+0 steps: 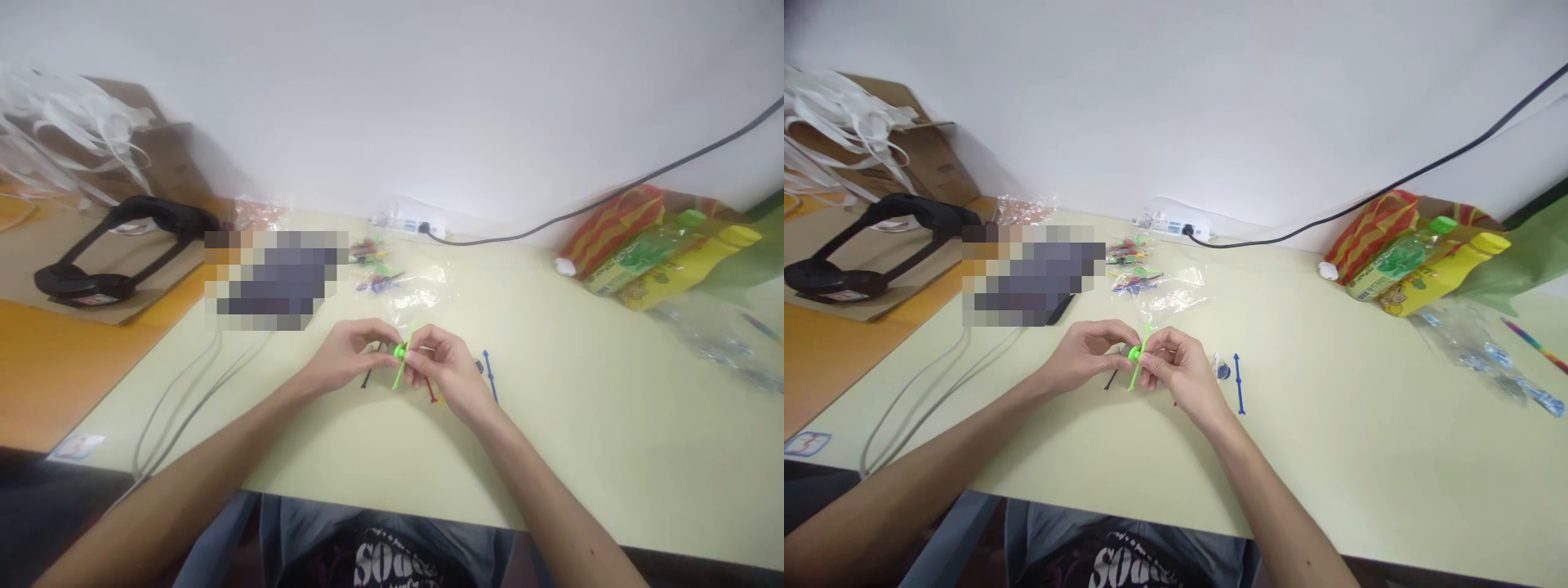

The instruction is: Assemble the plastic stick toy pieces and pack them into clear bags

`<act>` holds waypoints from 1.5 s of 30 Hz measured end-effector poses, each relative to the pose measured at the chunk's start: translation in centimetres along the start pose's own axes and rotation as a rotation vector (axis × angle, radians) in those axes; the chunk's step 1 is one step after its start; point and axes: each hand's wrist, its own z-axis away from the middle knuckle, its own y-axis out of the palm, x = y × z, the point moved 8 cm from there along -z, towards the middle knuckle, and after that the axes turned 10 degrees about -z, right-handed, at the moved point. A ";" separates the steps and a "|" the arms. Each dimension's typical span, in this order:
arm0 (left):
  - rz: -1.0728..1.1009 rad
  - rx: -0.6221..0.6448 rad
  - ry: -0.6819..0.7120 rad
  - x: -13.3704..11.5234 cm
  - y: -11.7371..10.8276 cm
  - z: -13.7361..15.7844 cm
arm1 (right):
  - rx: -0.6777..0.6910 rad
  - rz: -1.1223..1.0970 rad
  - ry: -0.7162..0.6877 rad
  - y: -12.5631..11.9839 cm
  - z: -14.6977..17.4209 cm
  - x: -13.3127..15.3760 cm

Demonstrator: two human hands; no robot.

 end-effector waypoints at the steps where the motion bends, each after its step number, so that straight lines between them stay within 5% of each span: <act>1: -0.001 0.000 0.005 0.0 0.0 0.0 | -0.005 0.000 0.001 0.0 0.0 0.0; 25: -0.133 -0.008 0.048 -0.7 0.0 0.0 | 0.046 0.130 0.043 -0.4 0.2 1.4; 29: -0.363 -0.094 0.158 -1.6 -1.3 0.0 | -0.040 0.393 -0.090 -3.6 0.7 6.0; 33: -0.633 0.074 0.274 -1.9 -0.3 -0.1 | -0.066 0.764 -0.236 -5.4 1.1 8.2; 37: -0.759 0.223 0.285 -1.3 0.7 -0.2 | 0.076 1.040 -0.360 -3.9 1.6 6.1; 45: -0.820 0.261 0.218 0.2 0.7 -0.2 | 0.288 1.318 -0.402 -1.2 2.2 1.9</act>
